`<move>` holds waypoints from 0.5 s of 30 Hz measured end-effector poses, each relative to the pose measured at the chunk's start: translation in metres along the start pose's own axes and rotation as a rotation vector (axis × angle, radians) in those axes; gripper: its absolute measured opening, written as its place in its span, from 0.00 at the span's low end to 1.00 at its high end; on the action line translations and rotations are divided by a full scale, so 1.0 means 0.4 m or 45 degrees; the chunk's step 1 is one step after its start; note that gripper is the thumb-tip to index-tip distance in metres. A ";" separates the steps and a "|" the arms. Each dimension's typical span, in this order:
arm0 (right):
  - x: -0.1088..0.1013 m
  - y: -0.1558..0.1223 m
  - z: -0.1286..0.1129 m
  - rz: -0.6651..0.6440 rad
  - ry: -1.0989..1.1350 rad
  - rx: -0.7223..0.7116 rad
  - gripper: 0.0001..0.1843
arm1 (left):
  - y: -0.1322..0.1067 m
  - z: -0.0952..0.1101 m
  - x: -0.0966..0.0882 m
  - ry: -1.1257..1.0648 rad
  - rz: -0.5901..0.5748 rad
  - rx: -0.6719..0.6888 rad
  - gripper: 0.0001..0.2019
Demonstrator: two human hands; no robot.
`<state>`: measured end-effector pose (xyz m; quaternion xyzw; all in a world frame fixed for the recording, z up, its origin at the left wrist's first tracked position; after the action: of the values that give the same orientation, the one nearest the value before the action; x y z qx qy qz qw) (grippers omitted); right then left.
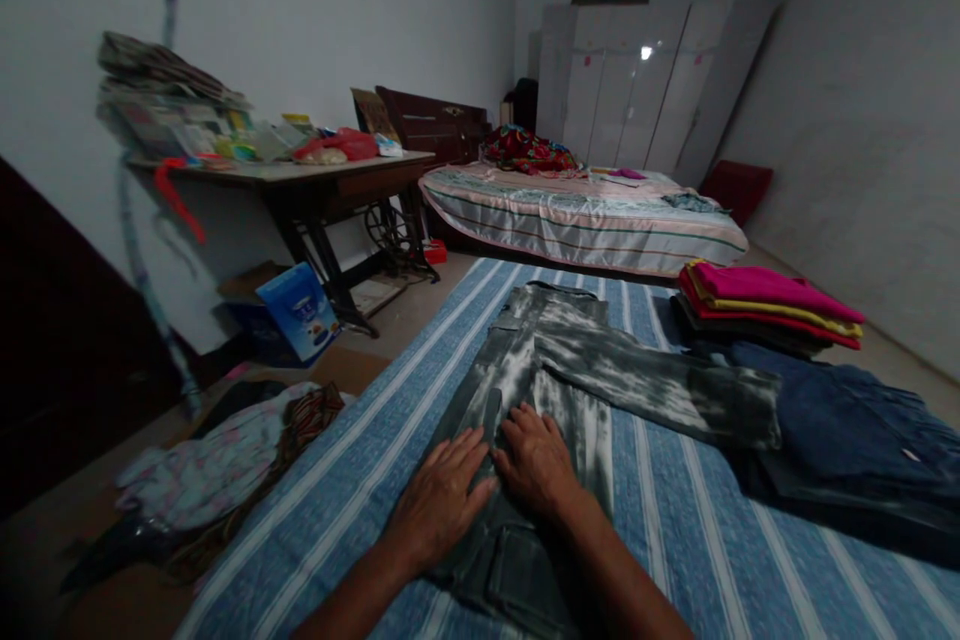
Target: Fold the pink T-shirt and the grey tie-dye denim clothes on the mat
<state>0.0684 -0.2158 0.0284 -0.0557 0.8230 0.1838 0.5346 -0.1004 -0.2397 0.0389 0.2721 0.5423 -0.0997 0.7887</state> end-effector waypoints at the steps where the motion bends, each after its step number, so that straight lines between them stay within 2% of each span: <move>1: -0.005 -0.004 -0.002 0.005 0.003 -0.005 0.18 | -0.003 -0.004 -0.001 -0.044 0.054 0.036 0.16; 4: -0.022 -0.031 -0.010 0.046 0.040 -0.049 0.18 | -0.021 -0.025 -0.020 -0.225 0.254 0.112 0.13; 8: -0.044 -0.085 -0.025 0.135 0.085 -0.100 0.16 | -0.059 -0.063 -0.061 -0.286 0.462 0.060 0.13; 11: -0.058 -0.118 -0.052 0.189 0.103 -0.162 0.15 | -0.086 -0.077 -0.074 -0.218 0.510 0.029 0.12; 15: -0.060 -0.150 -0.109 0.224 0.137 -0.295 0.14 | -0.112 -0.063 -0.053 -0.061 0.457 0.081 0.13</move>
<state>0.0584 -0.2898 0.0513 -0.0543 0.8256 0.3203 0.4614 -0.1491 -0.2664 0.0372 0.3870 0.4627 0.0192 0.7974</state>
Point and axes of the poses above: each hand's wrist, its own y-axis towards the middle knuckle, its own x-axis out of the palm, z = x × y, the point moved 1 cm from there along y, towards the middle knuckle, and after that the axes turned 5 degrees about z, right-handed, at the moved point
